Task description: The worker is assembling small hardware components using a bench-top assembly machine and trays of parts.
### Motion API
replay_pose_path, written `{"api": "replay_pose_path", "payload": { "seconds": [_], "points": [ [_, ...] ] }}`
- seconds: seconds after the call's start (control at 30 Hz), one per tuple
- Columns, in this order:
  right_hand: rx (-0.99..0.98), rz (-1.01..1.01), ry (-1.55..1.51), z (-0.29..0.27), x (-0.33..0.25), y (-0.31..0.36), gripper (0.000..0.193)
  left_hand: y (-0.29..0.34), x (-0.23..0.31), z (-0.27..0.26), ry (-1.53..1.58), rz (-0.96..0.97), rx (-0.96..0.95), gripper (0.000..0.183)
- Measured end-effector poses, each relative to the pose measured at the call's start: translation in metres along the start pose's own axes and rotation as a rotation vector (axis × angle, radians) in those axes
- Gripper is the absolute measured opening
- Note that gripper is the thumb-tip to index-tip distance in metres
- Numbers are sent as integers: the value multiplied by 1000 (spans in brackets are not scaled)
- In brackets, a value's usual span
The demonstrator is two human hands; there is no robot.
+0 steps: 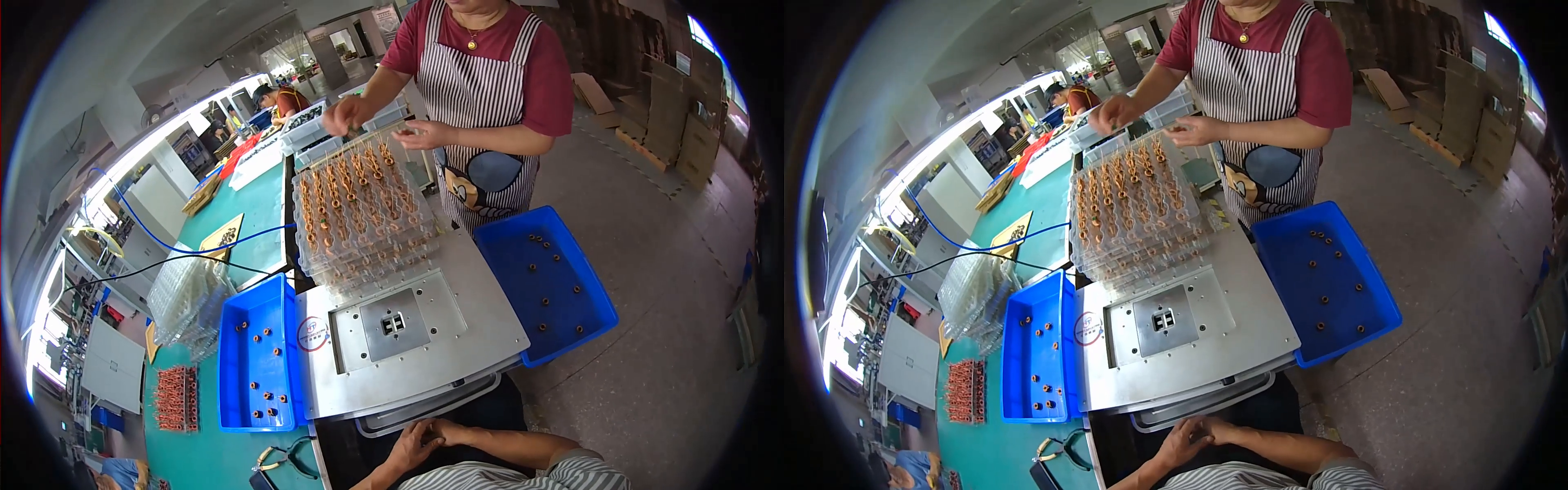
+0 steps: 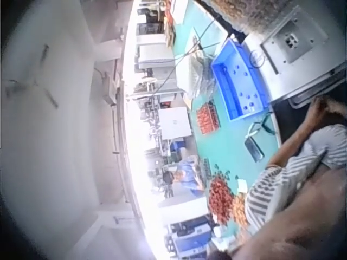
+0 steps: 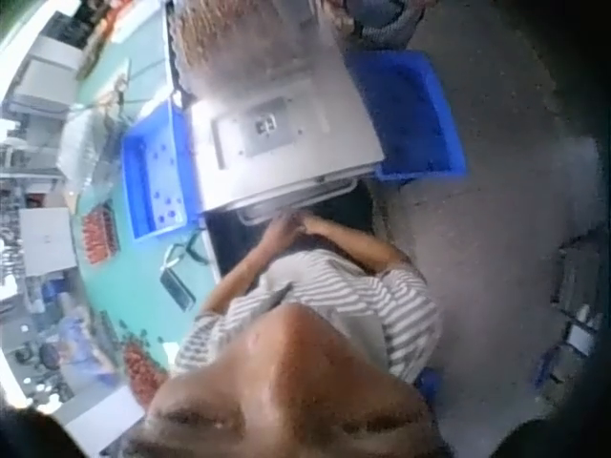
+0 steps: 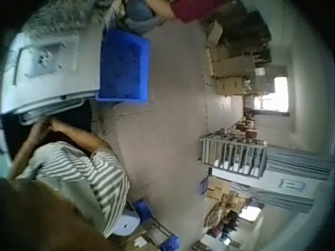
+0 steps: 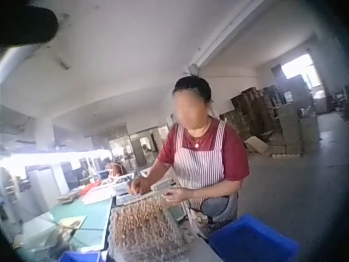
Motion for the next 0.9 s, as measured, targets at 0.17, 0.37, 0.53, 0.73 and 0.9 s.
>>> {"api": "replay_pose_path", "payload": {
  "seconds": [0.17,0.37,0.53,0.73,0.9],
  "points": [
    [-29,-50,-121,8,14,-3,31,-9,-3,8,-25,-50,-102,59],
    [-106,-24,107,4,25,-5,35,-26,-12,17,-79,-47,-156,61],
    [9,-382,-530,-5,-12,-25,46,-32,-37,8,-104,96,-22,56],
    [101,-310,-553,20,40,-14,41,-18,-52,30,-161,97,-32,57],
    [58,-151,-288,48,69,-23,46,-1,-59,23,-96,32,-81,59]
  ]
}}
Point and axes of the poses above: each hand's wrist, its own y-axis away from the middle knuckle, its own z-axis out of the palm, x = y × z, the point moved 8 cm from there along -y, towards the middle knuckle, and after that the axes turned 6 degrees about -y, right-handed, at the moved point
